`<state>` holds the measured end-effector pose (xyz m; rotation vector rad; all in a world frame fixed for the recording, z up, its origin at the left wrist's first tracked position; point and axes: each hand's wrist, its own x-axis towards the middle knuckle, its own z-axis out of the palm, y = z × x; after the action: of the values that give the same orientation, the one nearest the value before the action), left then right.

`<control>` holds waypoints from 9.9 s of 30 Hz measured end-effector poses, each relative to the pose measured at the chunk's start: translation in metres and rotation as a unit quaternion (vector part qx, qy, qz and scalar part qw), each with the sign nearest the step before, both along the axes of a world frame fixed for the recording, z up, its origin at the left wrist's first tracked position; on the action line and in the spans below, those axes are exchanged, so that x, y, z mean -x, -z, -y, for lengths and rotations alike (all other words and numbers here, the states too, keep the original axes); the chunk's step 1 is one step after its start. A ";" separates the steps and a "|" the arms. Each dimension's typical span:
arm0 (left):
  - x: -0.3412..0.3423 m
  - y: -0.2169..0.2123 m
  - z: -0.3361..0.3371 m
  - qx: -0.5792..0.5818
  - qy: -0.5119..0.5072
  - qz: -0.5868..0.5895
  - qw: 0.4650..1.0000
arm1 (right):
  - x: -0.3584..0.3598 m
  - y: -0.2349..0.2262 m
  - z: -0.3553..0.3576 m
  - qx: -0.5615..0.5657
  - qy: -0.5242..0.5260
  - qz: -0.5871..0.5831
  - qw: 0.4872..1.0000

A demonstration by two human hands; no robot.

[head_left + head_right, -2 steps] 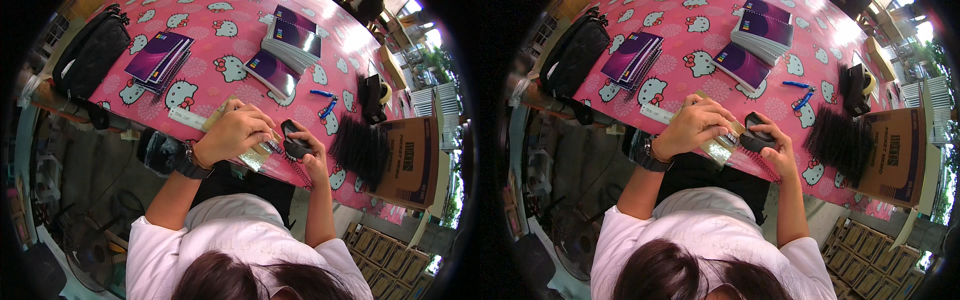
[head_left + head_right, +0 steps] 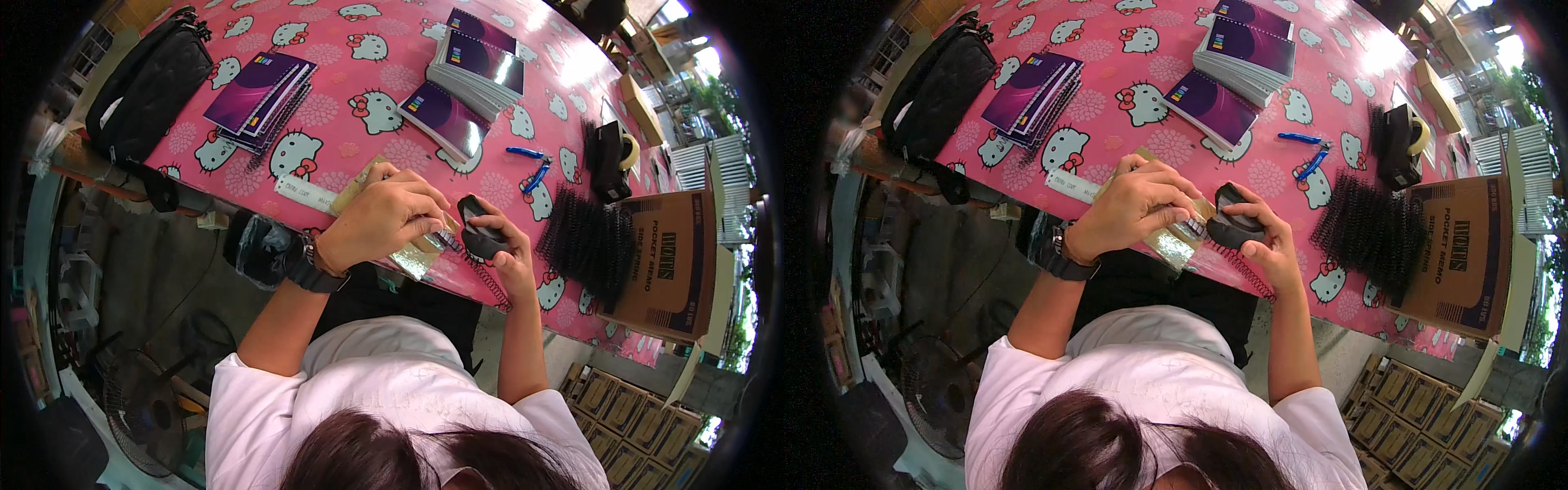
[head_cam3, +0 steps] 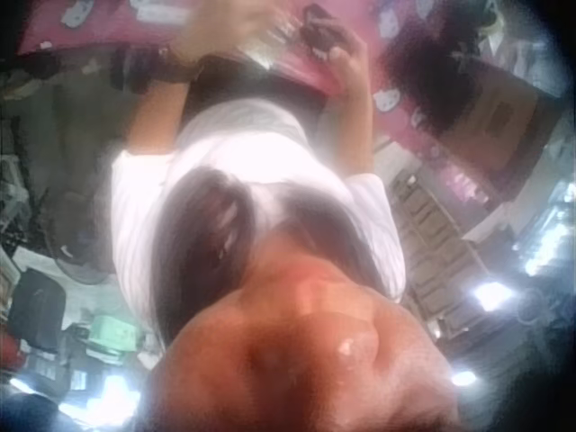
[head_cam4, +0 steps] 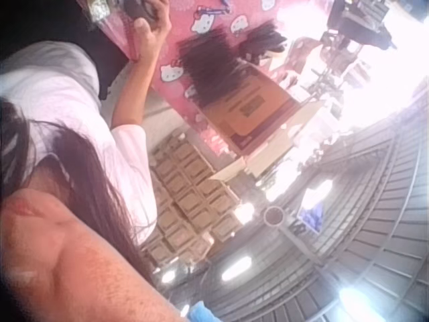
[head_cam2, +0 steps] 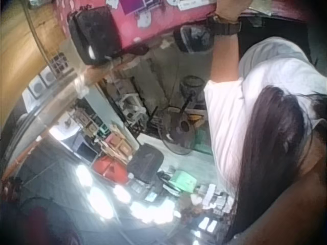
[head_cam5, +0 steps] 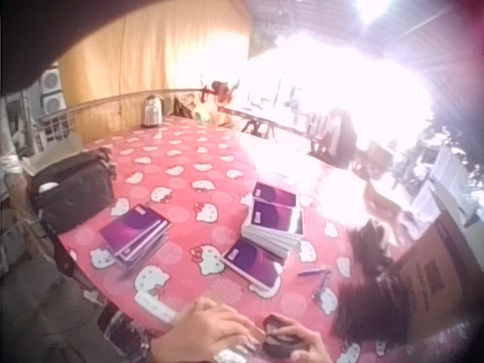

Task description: The person assembles notebooks by aligning paper stacks, inserting them into covers, and securing them using a spiral binding tool.

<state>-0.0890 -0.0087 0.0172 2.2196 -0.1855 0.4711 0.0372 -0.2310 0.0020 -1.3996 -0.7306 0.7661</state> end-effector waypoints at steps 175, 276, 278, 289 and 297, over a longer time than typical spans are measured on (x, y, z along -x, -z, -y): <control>0.017 0.017 0.016 0.081 -0.233 0.039 0.968 | -0.014 -0.010 -0.041 0.059 -0.030 0.090 0.994; 0.047 0.011 -0.163 -0.200 -0.643 0.126 0.729 | 0.011 -0.037 -0.019 0.073 0.187 0.279 0.939; 0.043 0.009 -0.158 -0.225 -0.567 0.120 0.784 | 0.000 -0.028 -0.026 0.075 0.171 0.288 0.939; 0.022 -0.005 -0.074 -0.090 -0.401 0.110 0.905 | -0.076 0.007 -0.129 0.256 0.105 0.561 0.780; 0.007 0.018 0.018 -0.070 -0.166 0.059 0.982 | -0.084 -0.013 -0.132 0.325 0.018 0.555 0.765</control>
<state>-0.0959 -0.0263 -0.0013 2.3709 0.0962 0.7940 0.1211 -0.0985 0.0147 -2.5439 -1.4021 0.0267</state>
